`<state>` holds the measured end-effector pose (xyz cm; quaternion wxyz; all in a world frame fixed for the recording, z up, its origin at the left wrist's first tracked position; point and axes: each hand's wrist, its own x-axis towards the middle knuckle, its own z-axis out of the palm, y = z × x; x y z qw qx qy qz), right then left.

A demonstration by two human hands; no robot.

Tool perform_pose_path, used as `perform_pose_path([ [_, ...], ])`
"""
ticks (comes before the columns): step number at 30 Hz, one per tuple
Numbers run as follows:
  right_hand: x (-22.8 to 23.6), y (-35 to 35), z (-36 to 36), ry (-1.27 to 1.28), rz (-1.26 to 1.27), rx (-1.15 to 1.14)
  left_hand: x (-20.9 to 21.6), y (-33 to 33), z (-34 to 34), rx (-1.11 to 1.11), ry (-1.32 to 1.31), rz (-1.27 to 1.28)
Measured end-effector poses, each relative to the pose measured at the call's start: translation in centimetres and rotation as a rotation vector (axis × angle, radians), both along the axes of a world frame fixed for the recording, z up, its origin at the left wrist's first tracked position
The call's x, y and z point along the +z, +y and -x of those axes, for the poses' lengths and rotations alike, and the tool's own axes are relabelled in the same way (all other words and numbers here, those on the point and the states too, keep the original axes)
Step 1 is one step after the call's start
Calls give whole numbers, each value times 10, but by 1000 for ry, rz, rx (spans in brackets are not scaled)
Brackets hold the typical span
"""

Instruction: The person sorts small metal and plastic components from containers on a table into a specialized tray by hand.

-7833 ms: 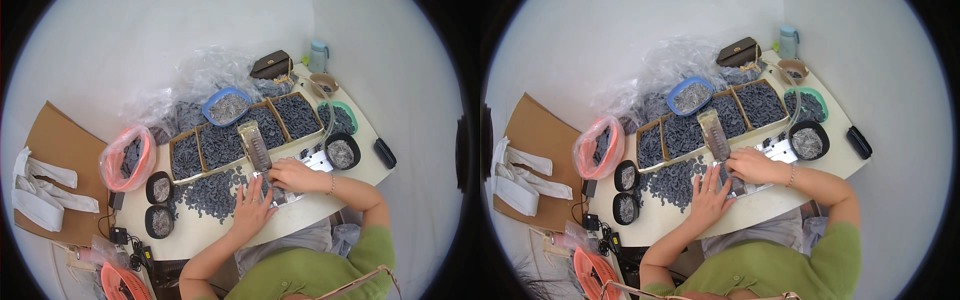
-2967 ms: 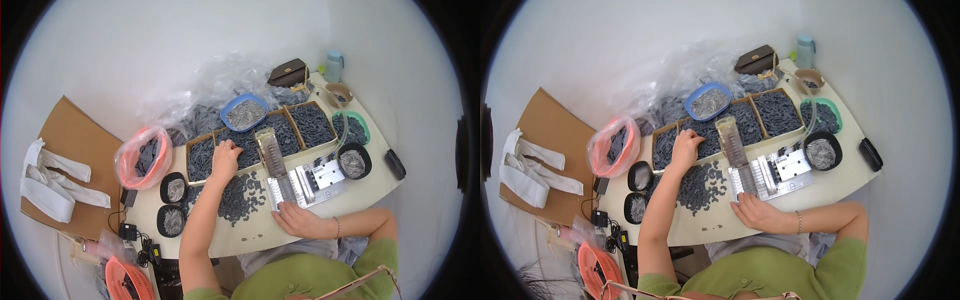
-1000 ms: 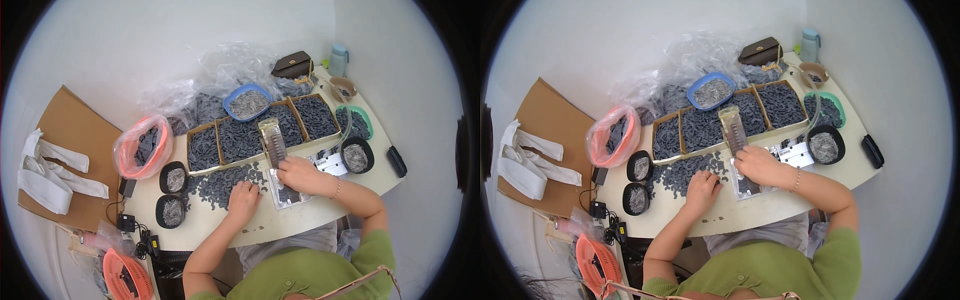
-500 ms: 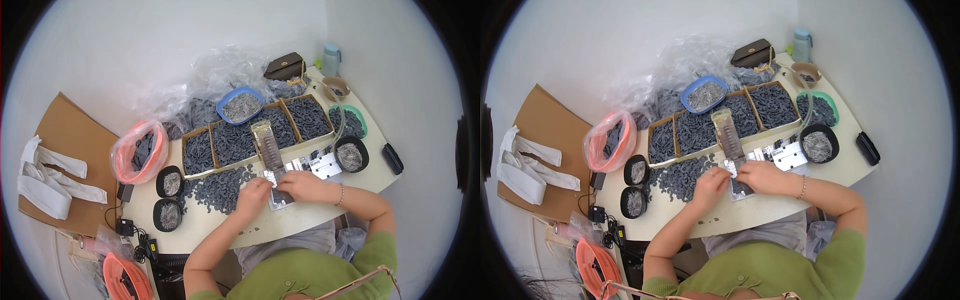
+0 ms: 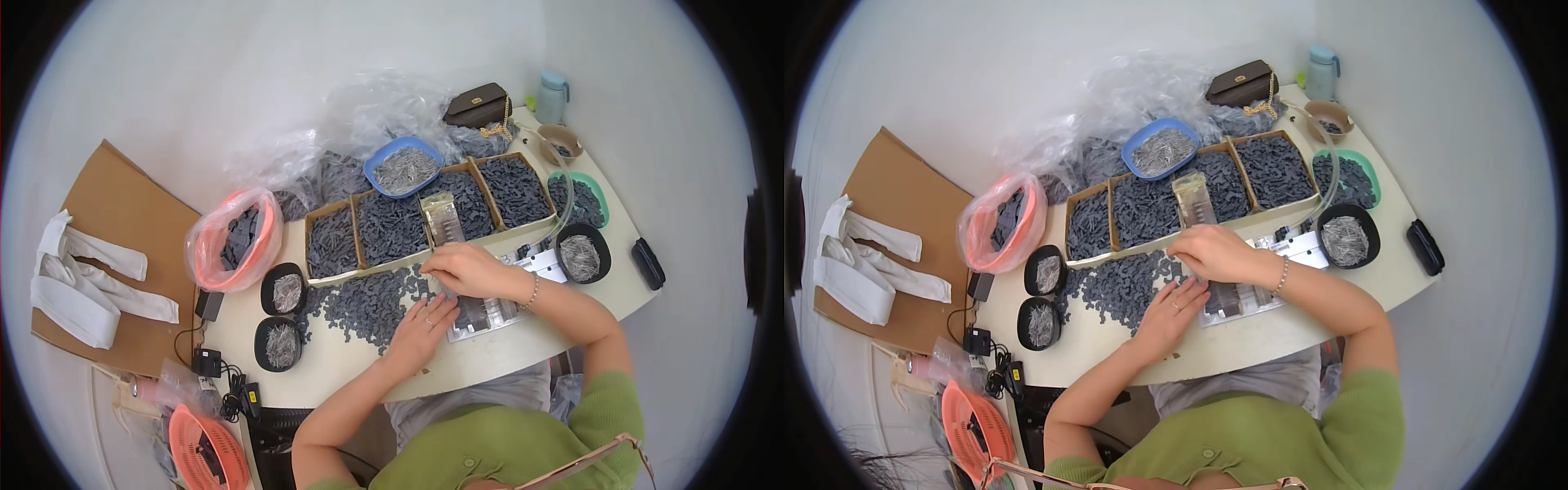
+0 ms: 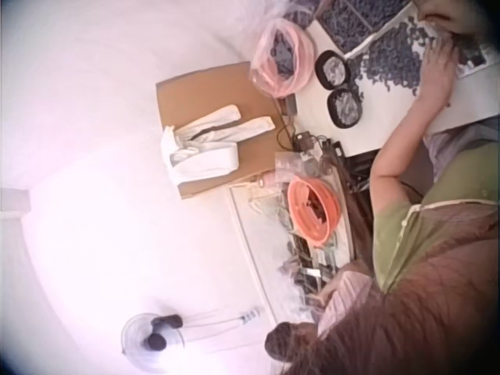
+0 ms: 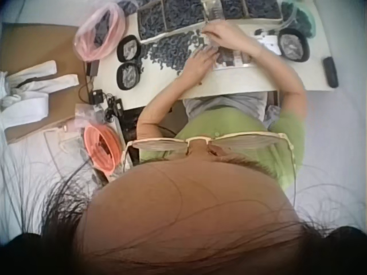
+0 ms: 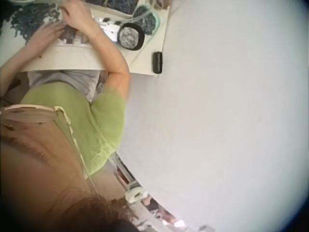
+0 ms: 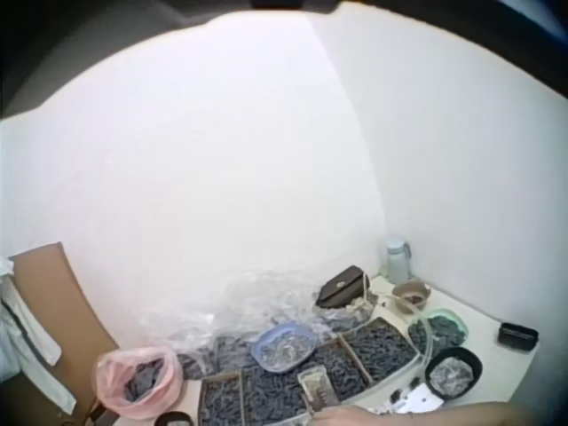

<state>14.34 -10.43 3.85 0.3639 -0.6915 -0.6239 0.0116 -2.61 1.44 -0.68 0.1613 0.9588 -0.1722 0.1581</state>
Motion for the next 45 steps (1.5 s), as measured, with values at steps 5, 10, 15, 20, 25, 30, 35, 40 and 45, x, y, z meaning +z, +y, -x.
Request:
perform_pose_path([
  [5,21,-3,-3,8,421,88,5,11,4,-34,33,122],
  [10,1,-27,3,64,467,96,2,34,4,110,-37,364],
  [15,-12,-30,10,-25,415,60,17,57,-13,429,-74,312],
  [20,-10,-34,-12,28,297,-24,11,49,-25,255,-7,92],
  [25,36,-64,-122,-15,246,-383,7,49,-25,249,58,112],
  [30,39,-136,-234,-36,-49,-985,6,49,-30,235,139,132],
  [35,36,-133,-210,44,-119,-851,23,31,-33,229,257,525],
  [40,39,-79,-95,67,-31,-450,17,3,-46,130,204,625],
  [45,30,-50,-27,-62,79,-124,-4,-4,-45,52,-54,392],
])
